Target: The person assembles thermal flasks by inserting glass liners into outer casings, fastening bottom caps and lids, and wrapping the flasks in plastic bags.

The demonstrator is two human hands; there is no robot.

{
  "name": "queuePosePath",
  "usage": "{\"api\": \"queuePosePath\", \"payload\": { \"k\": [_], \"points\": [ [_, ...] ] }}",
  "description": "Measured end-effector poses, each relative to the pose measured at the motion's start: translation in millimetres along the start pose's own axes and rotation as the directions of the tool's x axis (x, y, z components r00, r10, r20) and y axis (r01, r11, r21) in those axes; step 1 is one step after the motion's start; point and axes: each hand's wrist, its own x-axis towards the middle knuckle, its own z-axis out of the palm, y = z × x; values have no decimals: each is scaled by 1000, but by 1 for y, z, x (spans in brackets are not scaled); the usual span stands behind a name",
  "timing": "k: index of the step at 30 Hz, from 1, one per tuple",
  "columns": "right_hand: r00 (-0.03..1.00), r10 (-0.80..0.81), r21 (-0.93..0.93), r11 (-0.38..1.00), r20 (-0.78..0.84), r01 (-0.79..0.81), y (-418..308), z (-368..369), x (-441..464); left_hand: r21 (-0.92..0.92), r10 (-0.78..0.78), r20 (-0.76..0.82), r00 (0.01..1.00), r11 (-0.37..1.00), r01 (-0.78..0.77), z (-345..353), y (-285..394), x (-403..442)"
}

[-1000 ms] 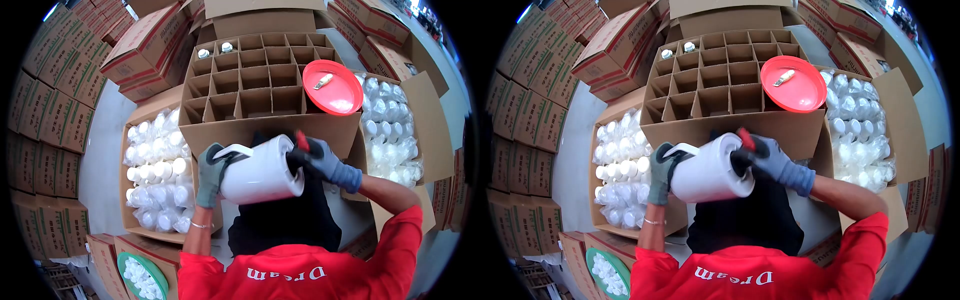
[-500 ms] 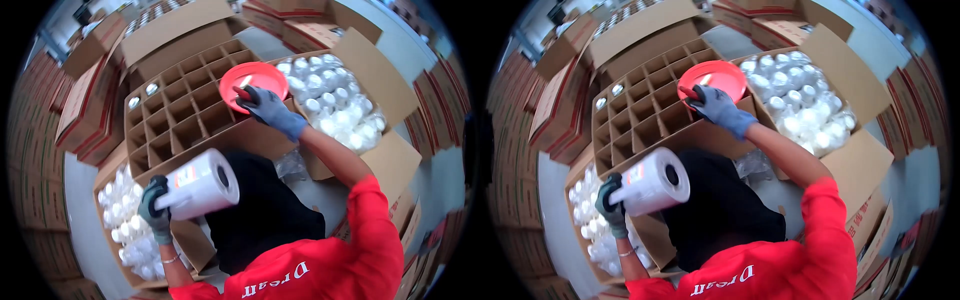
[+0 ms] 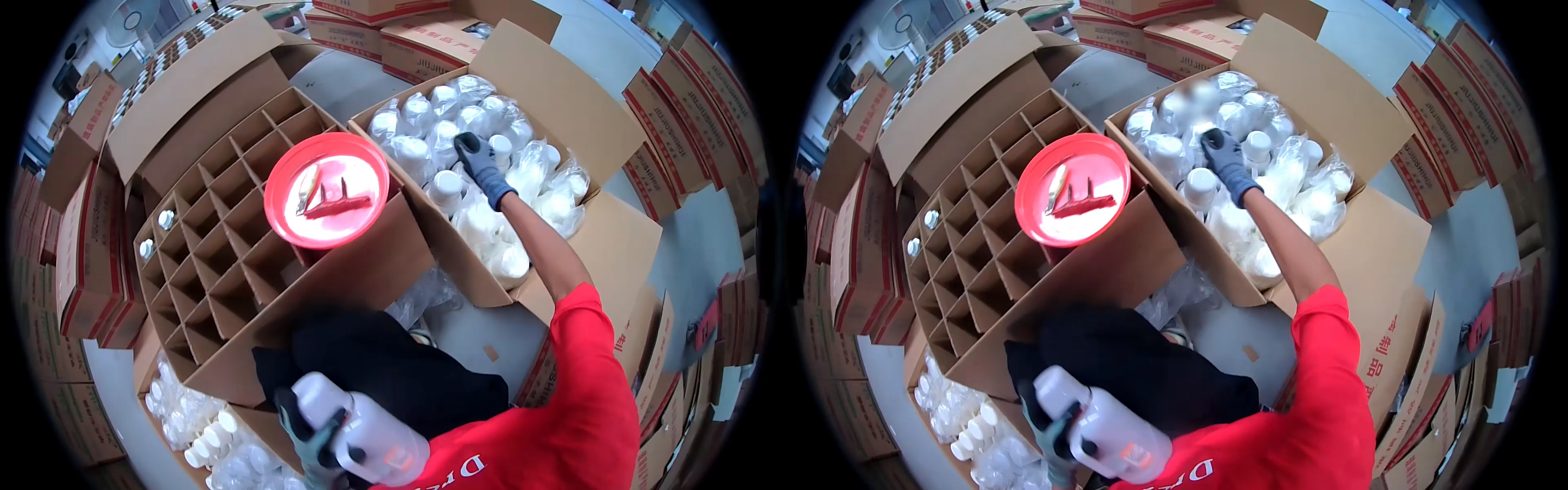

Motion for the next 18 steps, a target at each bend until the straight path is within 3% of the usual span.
{"api": "queuePosePath", "payload": {
  "k": [1,2,3,4,5,7,9,10,11,15,17,18],
  "points": [
    [985,170,-68,984,39,-167,34,-8,6,52,73,40,996,996,-75,0,3,-2],
    [989,147,-251,957,-9,-145,64,-15,15,73,112,76,991,990,-117,1,4,-1],
    [940,341,-138,930,-18,-340,105,-15,29,72,128,103,986,988,-136,0,3,8],
    [888,431,33,901,-159,-432,145,-14,39,76,126,124,984,988,-136,-1,1,17],
    [894,439,-6,898,-87,-441,133,-30,47,95,126,119,985,986,-137,-3,-3,34],
    [835,539,-74,833,-115,-548,142,-41,56,161,121,78,990,978,-133,-10,-22,77],
    [733,634,-132,727,-245,-673,212,-33,64,270,121,8,993,956,-119,-19,-48,125],
    [768,620,-114,761,-161,-639,212,-42,62,318,116,-23,993,942,-102,-26,-64,150],
    [821,529,-275,774,-213,-570,256,-41,62,361,109,-51,993,929,-84,-34,-79,174],
    [824,564,-21,825,-55,-565,277,-52,57,440,68,-92,993,898,-20,-55,-129,237],
    [780,625,67,777,42,-626,268,-51,59,454,48,-103,994,891,4,-62,-142,250],
    [753,656,17,753,45,-658,275,-49,61,459,40,-106,994,889,14,-64,-148,253]
  ]
}}
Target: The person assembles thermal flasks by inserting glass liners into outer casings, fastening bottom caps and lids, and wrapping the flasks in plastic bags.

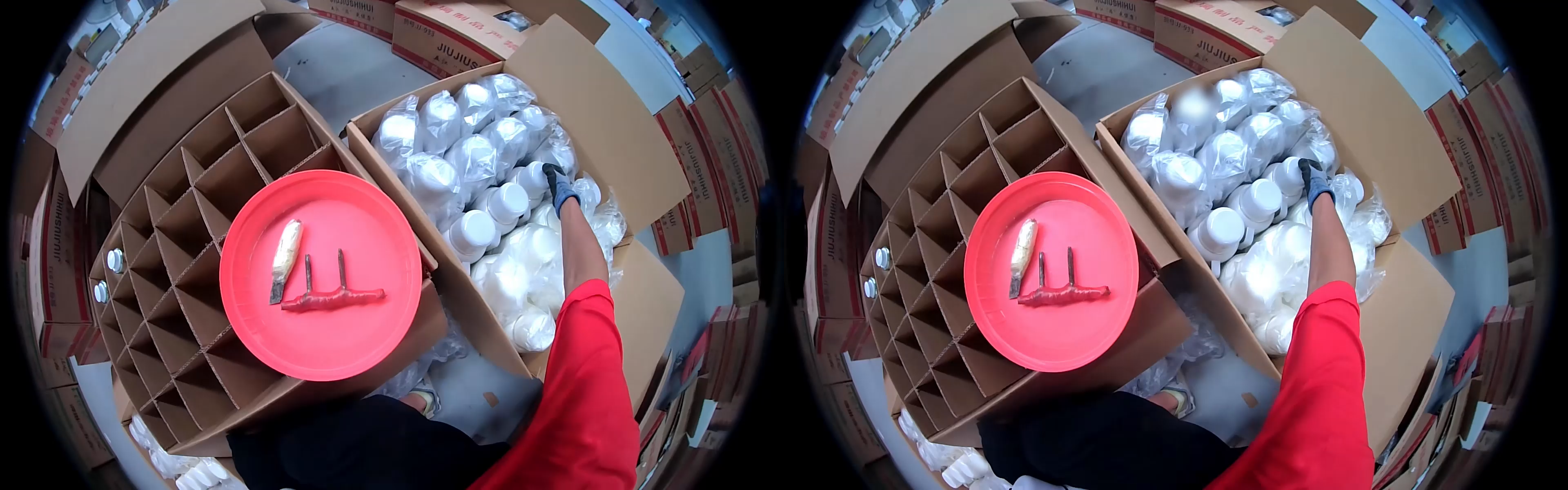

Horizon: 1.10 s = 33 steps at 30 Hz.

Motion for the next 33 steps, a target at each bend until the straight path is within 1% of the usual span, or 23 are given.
{"api": "queuePosePath", "payload": {
  "k": [2,4,6,8,11,14,15,16,17,19,20,21,22,23,24,25,26,27,29,30,31,32,33],
  "points": [
    [999,16,-104,994,-30,-19,6,-4,7,-2,-6,-1,1000,1000,6,0,-8,4],
    [996,-40,-210,977,-81,22,18,-9,14,-8,-1,-7,1000,1000,1,0,-8,2],
    [992,-111,-196,976,-59,98,39,-26,45,-21,-1,-21,1000,1000,1,-2,-6,-6],
    [979,-196,-343,924,-46,169,54,-21,86,-39,10,-32,999,999,-11,-6,1,-18],
    [936,-350,68,935,24,348,-52,-33,13,-95,24,-45,999,995,-28,-13,24,-57],
    [735,-624,-82,745,264,662,-187,-46,-100,-239,59,-1,998,969,-58,-16,72,-123],
    [470,-805,-172,438,361,882,-216,-47,-121,-290,76,33,997,955,-63,-20,87,-145],
    [685,-619,295,785,384,544,-258,-44,-158,-351,100,80,992,934,-66,-23,103,-167],
    [747,-383,620,783,543,-49,-298,-39,-199,-406,128,137,982,912,-62,-29,114,-187],
    [450,-609,716,691,653,-104,-352,-29,-255,-527,209,254,945,849,-46,-41,127,-215],
    [352,-680,743,665,643,-73,-378,-20,-283,-595,263,314,912,803,-27,-48,125,-220],
    [296,-712,767,625,637,-146,-402,-9,-310,-689,334,377,864,725,20,-59,111,-214],
    [213,-751,780,591,625,-203,-424,1,-337,-795,399,443,803,589,145,-75,97,-199],
    [130,-785,784,561,606,-266,-445,13,-363,-834,421,521,743,437,337,-84,74,-191],
    [88,-794,775,554,602,-304,-465,26,-389,-810,264,586,766,196,552,-91,66,-194],
    [43,-803,764,548,595,-341,-484,41,-413,-776,28,510,860,447,445,-104,75,-185],
    [-46,-843,739,495,536,-457,-497,62,-434,-732,9,219,976,663,158,-107,93,-168],
    [-73,-873,803,473,482,-364,-514,73,-466,-614,72,10,997,788,-50,-99,101,-154],
    [93,-853,724,373,514,-580,-538,109,-521,-370,157,-157,975,906,-206,-81,122,-131],
    [109,-851,704,345,514,-620,-551,130,-542,-376,157,-236,959,895,-239,-60,132,-119],
    [147,-793,677,389,591,-625,-566,149,-563,-445,155,-322,934,846,-294,-47,145,-107],
    [191,-778,690,380,599,-616,-574,162,-588,-493,107,-437,893,802,-337,-28,157,-96],
    [239,-759,704,370,605,-606,-580,173,-609,-565,40,-410,911,773,-288,-6,162,-94]
  ]
}}
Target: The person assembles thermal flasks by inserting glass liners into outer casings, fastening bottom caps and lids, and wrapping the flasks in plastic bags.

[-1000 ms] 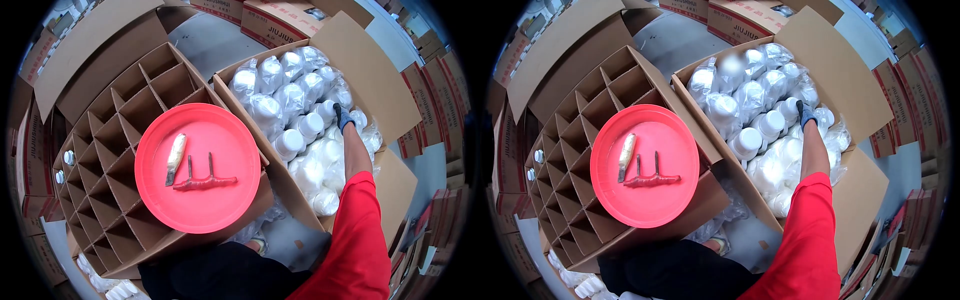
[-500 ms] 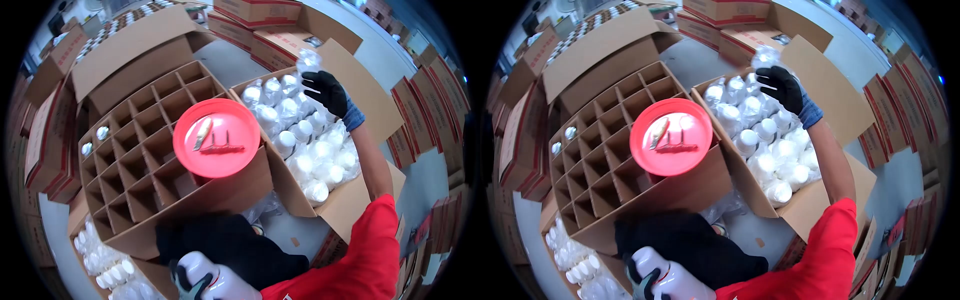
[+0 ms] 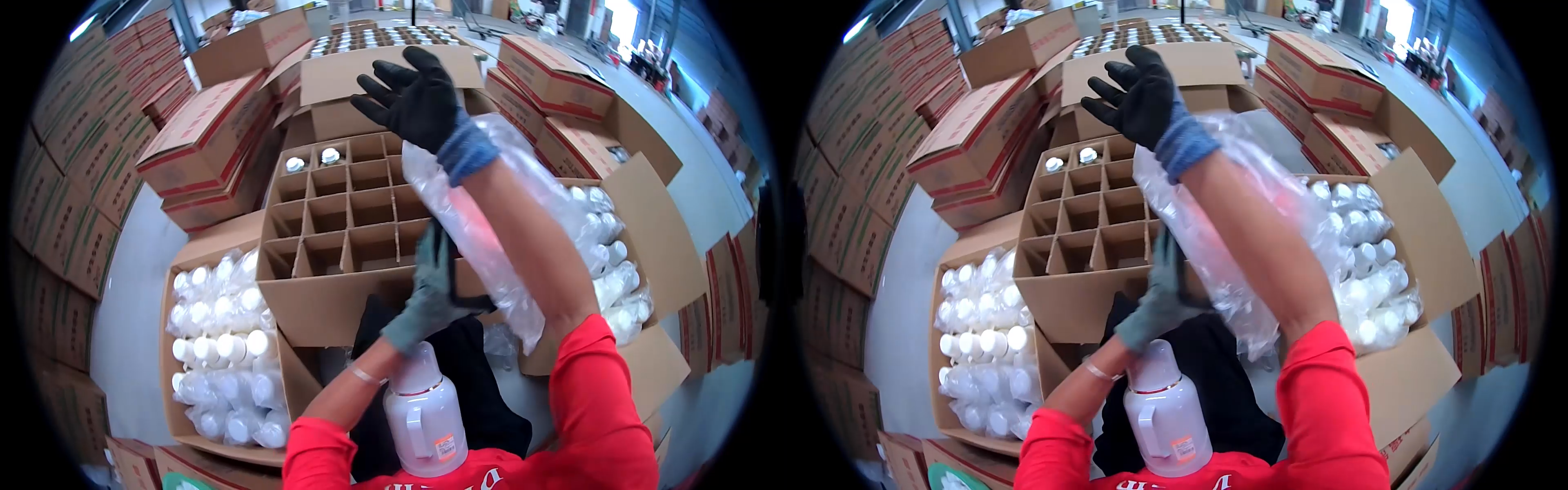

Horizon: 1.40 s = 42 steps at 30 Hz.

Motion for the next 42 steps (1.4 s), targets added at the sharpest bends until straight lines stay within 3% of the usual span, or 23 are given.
{"api": "queuePosePath", "payload": {
  "k": [2,4,6,10,11,12,14,15,17,18,19,22,23,26,29,32,34,35,36,37,39,40,42],
  "points": [
    [997,63,35,997,-38,-62,34,-1,25,-386,-66,60,996,919,84,39,-36,-6],
    [989,134,57,990,-55,-131,56,-7,33,-874,-205,215,955,397,282,34,-29,-14],
    [974,211,10,978,-84,-210,73,-10,28,-939,-207,308,929,92,332,27,-44,-18],
    [977,214,-428,884,8,-190,71,-2,-14,-941,-349,252,903,130,313,-44,-46,-20],
    [960,256,-604,785,110,-140,61,2,-32,-622,-248,90,964,742,249,-64,-55,-23],
    [927,313,-749,660,206,-57,53,1,-51,-1,-72,35,997,997,72,-78,-62,-24],
    [817,269,-825,422,511,376,73,-39,-93,-432,-307,-18,952,861,269,-75,-100,-42],
    [793,369,-863,53,484,502,74,-43,-113,-531,-390,-19,921,784,321,-81,-98,-49],
    [861,347,-840,-268,373,472,79,-69,-141,-392,-360,-75,930,868,304,-96,-90,-57],
    [920,245,-911,-206,306,358,91,-95,-148,-94,-290,-178,940,956,277,-103,-79,-58],
    [972,65,-974,-20,225,227,98,-109,-156,-229,-271,-144,952,945,235,-103,-83,-59],
    [995,103,-930,365,4,-34,110,-122,-165,-659,-475,-8,880,664,353,-96,-77,-66],
    [957,279,-899,394,-81,-191,115,-127,-168,-53,-323,-20,946,946,321,-101,-76,-73],
    [843,519,-547,668,-143,-504,99,-74,-191,-114,-358,-170,918,933,342,-74,-92,-105],
    [883,466,-688,622,-59,-374,97,-82,-202,-300,-509,-143,849,839,453,-83,-78,-100],
    [927,374,-539,774,-36,-334,87,-77,-217,-693,-770,-205,604,551,466,-90,-79,-107],
    [849,528,-782,523,-16,-339,69,-89,-217,-788,-849,-264,458,464,404,-102,-87,-115],
    [860,510,-928,322,6,-185,66,-98,-222,-226,-618,-372,693,784,578,-115,-81,-125],
    [866,499,-996,92,29,-19,67,-110,-227,-25,-521,-332,787,838,544,-114,-75,-135],
    [917,395,-998,38,56,44,73,-126,-233,170,-413,-285,865,866,470,-114,-69,-145],
    [975,190,-986,-92,118,138,88,-149,-250,-367,-550,-320,772,823,434,-92,-52,-167],
    [989,134,-995,-69,67,77,91,-153,-262,93,-360,-301,883,911,403,-97,-39,-180],
    [999,27,-999,-18,-37,-37,97,-153,-289,-648,-638,-94,764,622,439,-96,-37,-209]
  ]
}}
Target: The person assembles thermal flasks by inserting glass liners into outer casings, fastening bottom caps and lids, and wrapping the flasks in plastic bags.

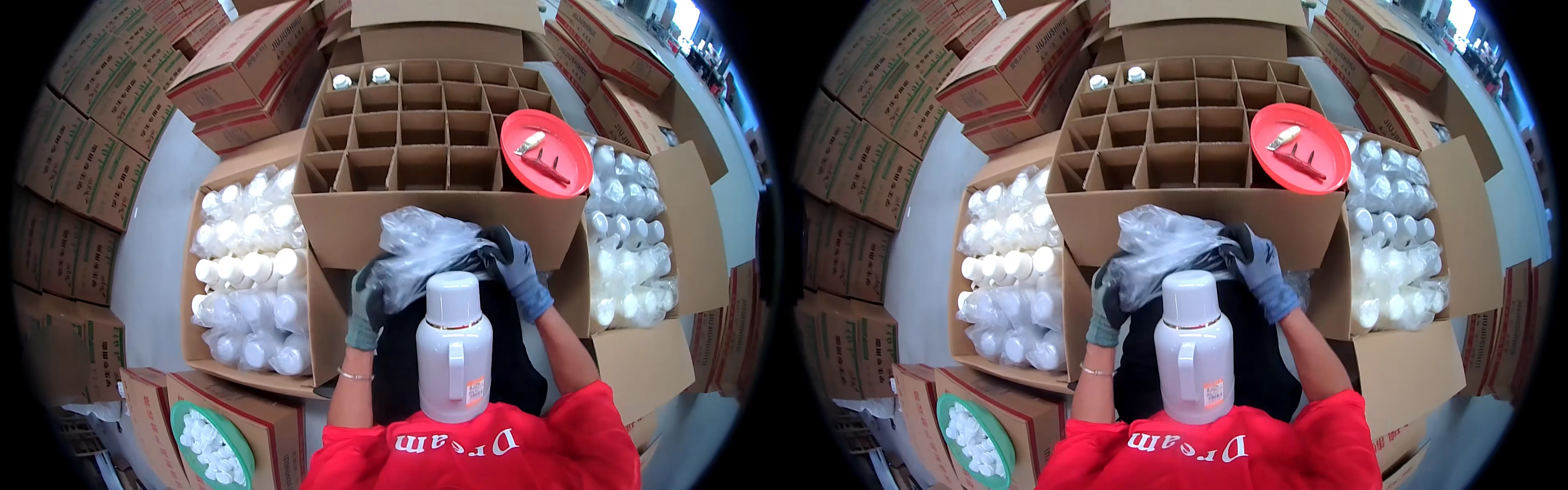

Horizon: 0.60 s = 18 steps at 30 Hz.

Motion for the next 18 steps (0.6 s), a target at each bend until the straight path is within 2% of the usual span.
{"api": "queuePosePath", "payload": {
  "k": [1,3,4,5,6,7,8,10,13,16,17,18],
  "points": [
    [998,45,-32,998,-54,-46,-1,5,-21,159,26,44,999,987,-33,3,7,-12],
    [998,26,68,997,-52,-23,-11,2,-64,457,68,137,988,881,-124,15,31,-38],
    [995,54,76,996,-78,-48,3,10,-99,482,-31,184,982,874,-62,29,58,-47],
    [980,5,190,981,-198,33,-6,14,-118,510,-133,229,964,860,-2,43,83,-55],
    [983,-7,168,985,-186,39,-14,9,-136,517,-5,386,923,829,-212,46,90,-66],
    [997,-19,175,984,-69,31,-8,4,-163,489,103,539,836,771,-409,48,97,-76],
    [996,-93,145,985,-7,93,-5,2,-185,510,-10,665,747,737,-444,53,116,-84],
    [961,-247,95,967,123,236,0,-4,-219,571,-19,606,795,707,-417,59,114,-115],
    [808,-309,96,948,501,303,-4,-39,-257,561,-232,790,567,647,-517,23,95,-151],
    [722,-379,160,921,579,355,-1,-42,-263,626,-394,640,660,765,-150,5,102,-150],
    [708,-371,126,919,602,375,-4,-44,-261,591,-246,485,839,800,-107,23,127,-126],
    [721,-339,115,933,605,342,-10,-48,-260,666,-382,248,890,735,130,44,151,-102]
  ]
}}
